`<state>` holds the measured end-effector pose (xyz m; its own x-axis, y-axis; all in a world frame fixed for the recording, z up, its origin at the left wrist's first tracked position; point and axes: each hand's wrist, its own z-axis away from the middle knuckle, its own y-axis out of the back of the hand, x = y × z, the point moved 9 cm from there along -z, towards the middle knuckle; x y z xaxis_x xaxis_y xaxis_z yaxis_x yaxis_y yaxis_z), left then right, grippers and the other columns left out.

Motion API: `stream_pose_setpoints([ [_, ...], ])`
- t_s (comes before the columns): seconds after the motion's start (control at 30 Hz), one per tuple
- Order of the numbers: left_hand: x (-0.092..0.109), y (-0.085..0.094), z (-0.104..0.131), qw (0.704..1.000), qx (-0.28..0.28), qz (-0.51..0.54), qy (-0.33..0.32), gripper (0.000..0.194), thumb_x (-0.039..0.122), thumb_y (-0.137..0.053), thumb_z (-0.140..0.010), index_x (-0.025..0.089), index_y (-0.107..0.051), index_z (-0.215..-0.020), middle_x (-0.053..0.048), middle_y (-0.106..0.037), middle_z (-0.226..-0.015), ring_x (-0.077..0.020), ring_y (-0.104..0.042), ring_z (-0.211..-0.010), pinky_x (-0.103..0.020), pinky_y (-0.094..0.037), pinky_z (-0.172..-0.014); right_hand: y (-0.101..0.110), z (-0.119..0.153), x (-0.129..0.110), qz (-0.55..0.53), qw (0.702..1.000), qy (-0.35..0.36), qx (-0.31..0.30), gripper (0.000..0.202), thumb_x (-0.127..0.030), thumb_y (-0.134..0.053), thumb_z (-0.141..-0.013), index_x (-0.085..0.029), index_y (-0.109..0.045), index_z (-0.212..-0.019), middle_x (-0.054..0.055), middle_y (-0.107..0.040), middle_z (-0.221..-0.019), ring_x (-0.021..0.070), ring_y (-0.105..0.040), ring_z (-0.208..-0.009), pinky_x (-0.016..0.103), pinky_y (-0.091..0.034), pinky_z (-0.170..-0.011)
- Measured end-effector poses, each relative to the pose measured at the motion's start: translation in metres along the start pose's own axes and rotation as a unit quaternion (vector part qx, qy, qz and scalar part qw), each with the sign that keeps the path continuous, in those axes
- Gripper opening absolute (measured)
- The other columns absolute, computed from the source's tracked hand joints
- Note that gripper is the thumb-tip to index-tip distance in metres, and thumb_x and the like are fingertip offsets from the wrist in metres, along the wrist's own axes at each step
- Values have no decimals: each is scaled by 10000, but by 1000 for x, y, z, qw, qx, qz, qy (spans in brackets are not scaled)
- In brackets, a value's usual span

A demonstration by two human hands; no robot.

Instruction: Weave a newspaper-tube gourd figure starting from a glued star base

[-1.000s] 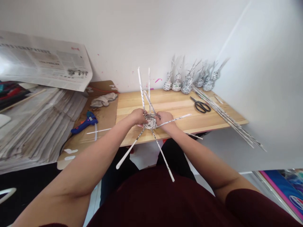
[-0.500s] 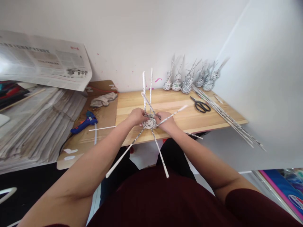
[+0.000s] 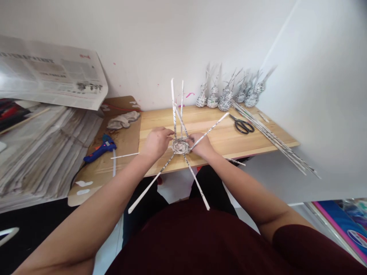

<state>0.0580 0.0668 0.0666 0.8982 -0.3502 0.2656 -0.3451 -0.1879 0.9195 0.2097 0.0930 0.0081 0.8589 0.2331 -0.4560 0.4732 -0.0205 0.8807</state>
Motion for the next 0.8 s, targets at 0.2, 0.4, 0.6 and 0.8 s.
stream_pose_setpoints([
  [0.2, 10, -10, 48, 987, 15, 89, -131, 276, 159, -471, -911, 190, -659, -1111, -71, -692, -1100, -180, -653, -1013, -305, -507, -917, 1, 0, -3, 1, 1000, 13, 7, 352, -400, -502, -923, -174, -743, -803, 65, -719, -758, 168, -614, -719, 258, -313, -592],
  [0.4, 16, -37, 51, 979, -28, 119, -166, 255, 226, -452, -950, 195, -696, -1019, -77, -691, -1077, -177, -648, -981, -291, -500, -907, -2, 1, -5, 13, 1000, 24, 9, 350, -413, -499, -931, -185, -752, -851, 73, -735, -801, 177, -633, -756, 256, -326, -613],
  [0.6, 23, -38, 54, 969, -77, 69, -223, 301, 207, -462, -939, 254, -687, -1133, -73, -685, -1026, -205, -620, -955, -308, -490, -856, -3, 2, -5, 23, 999, 22, -2, 357, -407, -495, -937, -179, -747, -829, 72, -732, -786, 173, -625, -734, 260, -319, -610],
  [0.8, 17, -38, 52, 967, -32, 104, -228, 266, 325, -520, -945, 230, -699, -1118, -79, -679, -1034, -193, -609, -947, -305, -483, -870, -1, 2, -5, 12, 1000, 21, 9, 346, -402, -505, -922, -180, -745, -808, 65, -728, -777, 166, -614, -721, 254, -317, -603],
])
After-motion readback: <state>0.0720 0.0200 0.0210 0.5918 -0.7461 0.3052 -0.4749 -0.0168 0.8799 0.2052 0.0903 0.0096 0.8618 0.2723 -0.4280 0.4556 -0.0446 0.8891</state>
